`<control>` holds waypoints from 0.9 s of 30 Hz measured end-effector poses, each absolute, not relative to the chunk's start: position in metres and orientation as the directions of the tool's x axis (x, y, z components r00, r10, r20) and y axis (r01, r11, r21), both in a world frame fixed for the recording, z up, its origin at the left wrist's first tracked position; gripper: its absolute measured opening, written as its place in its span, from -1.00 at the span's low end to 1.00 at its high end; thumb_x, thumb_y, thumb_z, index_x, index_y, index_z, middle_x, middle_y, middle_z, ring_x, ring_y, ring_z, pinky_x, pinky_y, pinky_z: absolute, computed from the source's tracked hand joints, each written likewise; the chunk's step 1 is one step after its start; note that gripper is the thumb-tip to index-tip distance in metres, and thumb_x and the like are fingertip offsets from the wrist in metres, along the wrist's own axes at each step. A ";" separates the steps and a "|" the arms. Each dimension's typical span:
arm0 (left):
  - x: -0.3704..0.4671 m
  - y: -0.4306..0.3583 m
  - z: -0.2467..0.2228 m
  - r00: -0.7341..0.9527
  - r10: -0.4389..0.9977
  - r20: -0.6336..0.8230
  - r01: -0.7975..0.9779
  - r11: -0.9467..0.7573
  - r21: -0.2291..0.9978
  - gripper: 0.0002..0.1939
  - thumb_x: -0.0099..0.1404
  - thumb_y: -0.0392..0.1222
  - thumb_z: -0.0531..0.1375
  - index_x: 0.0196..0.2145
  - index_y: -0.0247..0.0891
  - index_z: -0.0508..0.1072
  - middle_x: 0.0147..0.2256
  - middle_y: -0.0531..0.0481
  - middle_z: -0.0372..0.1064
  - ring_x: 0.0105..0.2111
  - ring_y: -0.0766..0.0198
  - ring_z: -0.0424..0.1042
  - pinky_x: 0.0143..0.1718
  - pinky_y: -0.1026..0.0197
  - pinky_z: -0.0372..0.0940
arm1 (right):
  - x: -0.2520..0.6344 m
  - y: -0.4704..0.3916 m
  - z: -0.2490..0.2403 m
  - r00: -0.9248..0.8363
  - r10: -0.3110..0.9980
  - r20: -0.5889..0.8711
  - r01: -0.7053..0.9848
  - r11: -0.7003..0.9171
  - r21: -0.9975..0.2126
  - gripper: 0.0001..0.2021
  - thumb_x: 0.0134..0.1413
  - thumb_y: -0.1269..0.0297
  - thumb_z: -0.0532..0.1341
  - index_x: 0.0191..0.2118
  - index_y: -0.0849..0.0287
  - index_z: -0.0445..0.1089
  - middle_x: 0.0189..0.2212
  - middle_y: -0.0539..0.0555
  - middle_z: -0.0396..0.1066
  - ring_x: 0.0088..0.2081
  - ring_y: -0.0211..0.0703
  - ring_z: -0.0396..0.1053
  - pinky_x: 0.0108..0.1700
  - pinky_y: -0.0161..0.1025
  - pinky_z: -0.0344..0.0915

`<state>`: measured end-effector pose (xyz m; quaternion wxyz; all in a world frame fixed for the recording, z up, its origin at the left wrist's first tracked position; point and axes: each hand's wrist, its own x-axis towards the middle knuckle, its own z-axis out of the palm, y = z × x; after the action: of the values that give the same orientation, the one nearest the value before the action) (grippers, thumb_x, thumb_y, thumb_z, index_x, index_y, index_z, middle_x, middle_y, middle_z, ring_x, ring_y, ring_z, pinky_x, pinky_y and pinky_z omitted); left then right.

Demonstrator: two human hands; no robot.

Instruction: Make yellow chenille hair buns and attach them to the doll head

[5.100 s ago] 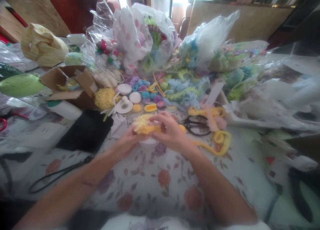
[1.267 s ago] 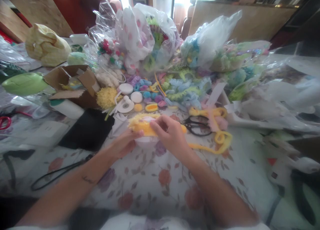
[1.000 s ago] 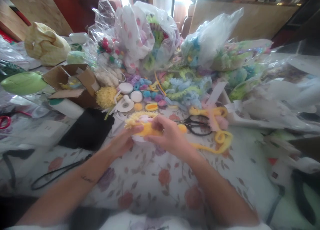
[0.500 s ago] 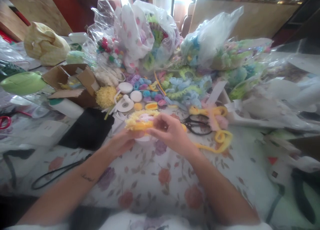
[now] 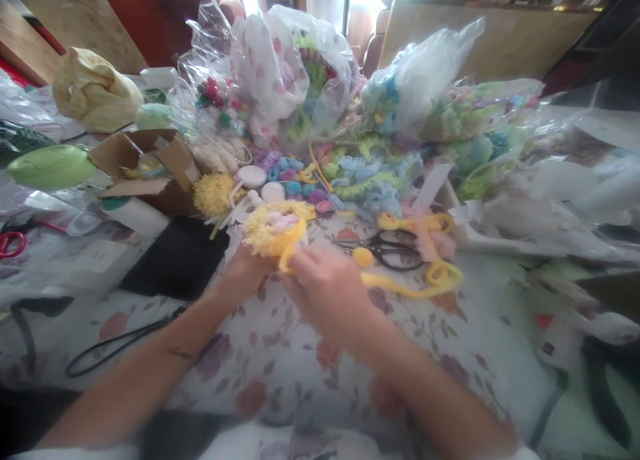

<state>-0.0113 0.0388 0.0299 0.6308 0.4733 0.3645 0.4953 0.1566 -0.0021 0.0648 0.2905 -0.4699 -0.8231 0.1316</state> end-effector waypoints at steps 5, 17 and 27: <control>-0.006 0.035 0.034 0.257 0.966 -0.032 -0.382 0.132 0.915 -0.53 -0.03 -0.13 0.43 -0.12 -0.21 0.52 -0.16 -0.05 0.50 -0.14 0.13 0.44 -0.08 0.16 0.31 | 0.140 -0.010 0.052 -0.526 0.761 0.381 0.703 0.641 -0.308 -0.81 0.23 0.42 0.03 -0.39 0.19 0.31 -0.46 0.09 0.34 -0.44 -0.20 0.22 -0.45 -0.26 -0.01; -0.019 0.043 0.022 0.328 0.926 -0.185 -0.559 0.349 0.752 -0.68 -0.13 -0.18 0.48 -0.43 -0.28 0.48 -0.50 0.10 0.41 -0.49 0.39 0.39 -0.42 0.37 0.33 | 0.143 -0.013 0.060 -0.513 0.748 0.421 0.498 0.659 -0.563 -0.85 0.23 0.44 0.06 -0.16 0.27 0.34 -0.33 0.11 0.37 -0.43 -0.26 0.27 -0.43 -0.34 0.15; -0.025 0.052 0.011 0.349 0.925 -0.149 -0.604 0.344 0.719 -0.72 0.00 -0.23 0.42 -0.34 -0.30 0.46 -0.43 0.04 0.42 -0.35 0.28 0.45 -0.19 0.20 0.40 | 0.142 -0.013 0.053 -0.633 0.701 0.329 0.580 0.711 -0.398 -0.79 0.26 0.40 0.00 -0.29 0.25 0.36 -0.44 0.08 0.29 -0.46 -0.22 0.18 -0.45 -0.30 0.03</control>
<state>-0.0254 0.0521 0.0112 0.7699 0.2858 0.2813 0.4964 0.1419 -0.0131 0.0527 0.2354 -0.3578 -0.8944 0.1286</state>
